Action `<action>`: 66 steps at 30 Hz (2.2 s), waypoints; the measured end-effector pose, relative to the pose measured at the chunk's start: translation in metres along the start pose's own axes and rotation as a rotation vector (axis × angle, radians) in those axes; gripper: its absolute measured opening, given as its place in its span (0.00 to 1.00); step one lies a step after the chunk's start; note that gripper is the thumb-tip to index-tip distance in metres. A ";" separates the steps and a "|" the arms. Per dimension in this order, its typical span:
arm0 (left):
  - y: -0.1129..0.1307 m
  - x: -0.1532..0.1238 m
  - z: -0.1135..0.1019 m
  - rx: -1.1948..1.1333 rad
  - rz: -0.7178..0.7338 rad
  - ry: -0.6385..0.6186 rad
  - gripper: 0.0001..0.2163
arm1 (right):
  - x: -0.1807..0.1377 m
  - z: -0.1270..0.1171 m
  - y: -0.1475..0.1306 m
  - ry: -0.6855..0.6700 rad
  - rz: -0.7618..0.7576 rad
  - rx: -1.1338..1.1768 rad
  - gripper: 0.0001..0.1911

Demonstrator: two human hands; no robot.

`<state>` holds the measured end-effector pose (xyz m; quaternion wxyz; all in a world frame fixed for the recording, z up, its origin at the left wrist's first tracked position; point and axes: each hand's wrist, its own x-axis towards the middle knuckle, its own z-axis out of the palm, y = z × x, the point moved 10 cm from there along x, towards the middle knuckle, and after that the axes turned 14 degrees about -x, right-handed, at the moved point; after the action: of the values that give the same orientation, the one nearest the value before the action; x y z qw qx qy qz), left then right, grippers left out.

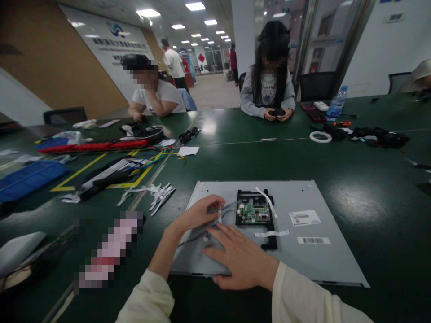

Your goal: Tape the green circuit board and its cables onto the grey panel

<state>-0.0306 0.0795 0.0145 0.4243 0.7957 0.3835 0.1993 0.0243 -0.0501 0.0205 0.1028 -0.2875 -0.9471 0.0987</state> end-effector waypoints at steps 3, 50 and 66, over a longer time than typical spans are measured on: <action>-0.001 0.000 0.000 -0.011 0.006 -0.002 0.19 | 0.000 0.000 0.000 -0.001 -0.003 -0.005 0.33; 0.011 -0.011 -0.026 0.453 -0.109 0.350 0.13 | -0.055 -0.026 0.184 0.178 0.764 -0.552 0.25; 0.013 -0.008 -0.011 0.509 -0.112 0.216 0.12 | -0.150 -0.047 0.289 0.220 1.218 -0.760 0.26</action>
<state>-0.0368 0.0741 0.0315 0.1781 0.8284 0.5076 0.1564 0.3100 0.1065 -0.0260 0.0171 -0.7880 -0.5721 -0.2268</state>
